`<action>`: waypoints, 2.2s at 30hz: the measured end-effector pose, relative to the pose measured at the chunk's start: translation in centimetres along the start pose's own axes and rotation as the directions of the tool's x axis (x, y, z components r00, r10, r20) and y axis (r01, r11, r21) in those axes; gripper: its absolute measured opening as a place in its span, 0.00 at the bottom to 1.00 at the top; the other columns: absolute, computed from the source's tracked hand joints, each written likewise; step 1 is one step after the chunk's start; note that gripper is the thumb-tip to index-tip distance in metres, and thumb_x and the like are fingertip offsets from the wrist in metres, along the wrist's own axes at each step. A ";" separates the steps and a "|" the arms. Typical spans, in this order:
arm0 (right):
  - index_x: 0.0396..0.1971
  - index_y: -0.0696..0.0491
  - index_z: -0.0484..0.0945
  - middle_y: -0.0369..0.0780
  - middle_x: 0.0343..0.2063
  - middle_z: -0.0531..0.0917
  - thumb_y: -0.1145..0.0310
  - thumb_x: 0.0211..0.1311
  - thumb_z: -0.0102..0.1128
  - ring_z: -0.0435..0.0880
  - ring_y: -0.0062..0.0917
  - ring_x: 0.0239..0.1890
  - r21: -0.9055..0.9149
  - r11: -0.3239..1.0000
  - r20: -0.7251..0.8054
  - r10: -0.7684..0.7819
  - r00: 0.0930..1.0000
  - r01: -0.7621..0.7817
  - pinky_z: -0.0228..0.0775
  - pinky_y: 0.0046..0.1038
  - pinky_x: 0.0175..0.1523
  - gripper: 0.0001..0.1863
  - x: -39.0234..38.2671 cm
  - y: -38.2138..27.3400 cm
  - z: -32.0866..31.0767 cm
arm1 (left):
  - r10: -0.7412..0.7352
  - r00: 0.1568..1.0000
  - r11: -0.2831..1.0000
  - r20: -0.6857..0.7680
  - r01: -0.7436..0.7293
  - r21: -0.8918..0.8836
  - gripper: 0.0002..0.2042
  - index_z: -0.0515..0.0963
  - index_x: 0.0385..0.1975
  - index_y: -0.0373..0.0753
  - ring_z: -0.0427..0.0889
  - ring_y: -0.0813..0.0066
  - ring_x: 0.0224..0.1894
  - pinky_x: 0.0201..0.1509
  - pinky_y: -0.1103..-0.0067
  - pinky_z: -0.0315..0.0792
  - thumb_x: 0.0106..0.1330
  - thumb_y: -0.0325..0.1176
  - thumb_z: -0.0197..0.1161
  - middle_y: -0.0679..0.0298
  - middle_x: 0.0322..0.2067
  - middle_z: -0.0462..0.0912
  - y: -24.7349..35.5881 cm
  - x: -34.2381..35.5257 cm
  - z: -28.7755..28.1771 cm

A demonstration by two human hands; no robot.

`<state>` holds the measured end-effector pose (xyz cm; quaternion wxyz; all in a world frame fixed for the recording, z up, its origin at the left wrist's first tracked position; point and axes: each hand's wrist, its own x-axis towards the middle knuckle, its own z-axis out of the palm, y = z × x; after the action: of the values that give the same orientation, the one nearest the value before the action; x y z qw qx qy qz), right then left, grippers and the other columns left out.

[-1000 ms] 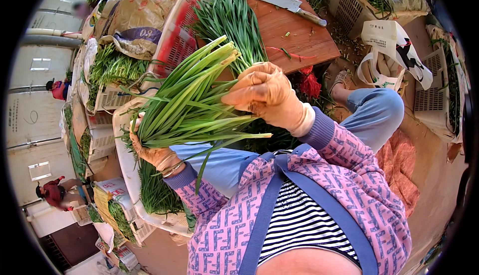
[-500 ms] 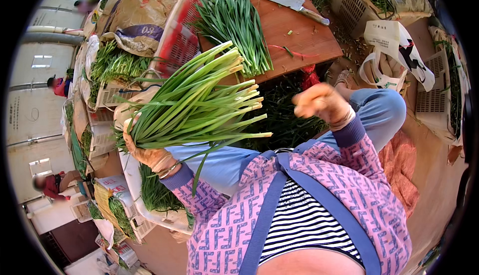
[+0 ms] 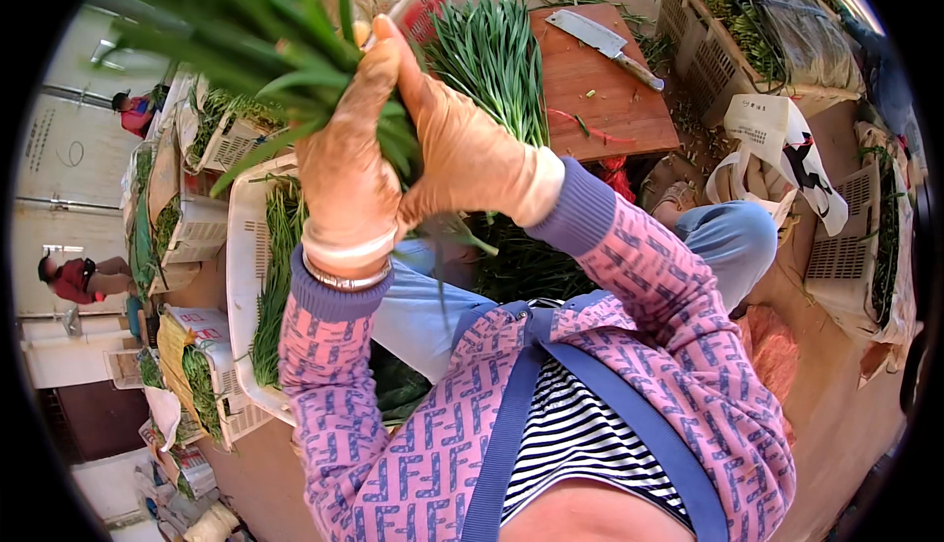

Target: The person sits on the ground at a market stall, gathering green onions from a basket, trimming the roots with a knife, and bundling them with rubber bands. The person also places a bundle into a plastic bag for a customer.

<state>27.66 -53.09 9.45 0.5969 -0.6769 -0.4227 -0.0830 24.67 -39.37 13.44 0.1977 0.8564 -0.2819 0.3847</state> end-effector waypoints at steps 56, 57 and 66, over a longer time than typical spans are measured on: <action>0.45 0.42 0.79 0.31 0.41 0.80 0.69 0.44 0.68 0.76 0.33 0.44 -0.685 0.728 0.036 0.005 0.999 0.021 0.66 0.38 0.50 0.22 -6.8 0.0 -8.4 | -0.694 0.692 -0.445 0.198 -0.197 -0.873 0.20 0.70 0.55 0.37 0.77 0.66 0.51 0.64 0.62 0.63 0.64 0.35 0.58 0.65 0.41 0.82 -6.9 -9.4 7.3; 0.44 0.42 0.79 0.31 0.41 0.80 0.68 0.44 0.69 0.76 0.33 0.45 -0.676 0.735 0.077 0.010 0.997 0.045 0.66 0.38 0.51 0.22 -6.7 0.4 -7.8 | -0.693 0.695 -0.425 0.190 -0.181 -0.887 0.20 0.70 0.55 0.37 0.78 0.66 0.50 0.65 0.62 0.63 0.64 0.35 0.58 0.65 0.42 0.82 -6.5 -9.3 7.5; 0.48 0.59 0.78 0.43 0.42 0.82 0.60 0.68 0.53 0.79 0.25 0.44 0.549 0.820 -0.322 0.389 0.863 -0.164 0.70 0.29 0.51 0.19 -8.3 1.0 -5.5 | -0.757 0.646 -0.389 0.094 -0.331 -0.860 0.17 0.72 0.53 0.37 0.76 0.64 0.50 0.64 0.62 0.63 0.66 0.34 0.57 0.67 0.42 0.81 -7.8 -11.0 8.3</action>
<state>25.27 -61.80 5.14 0.8344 -0.5185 -0.1855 -0.0236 28.24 -34.39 -1.17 0.9586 0.1525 -0.1513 0.1867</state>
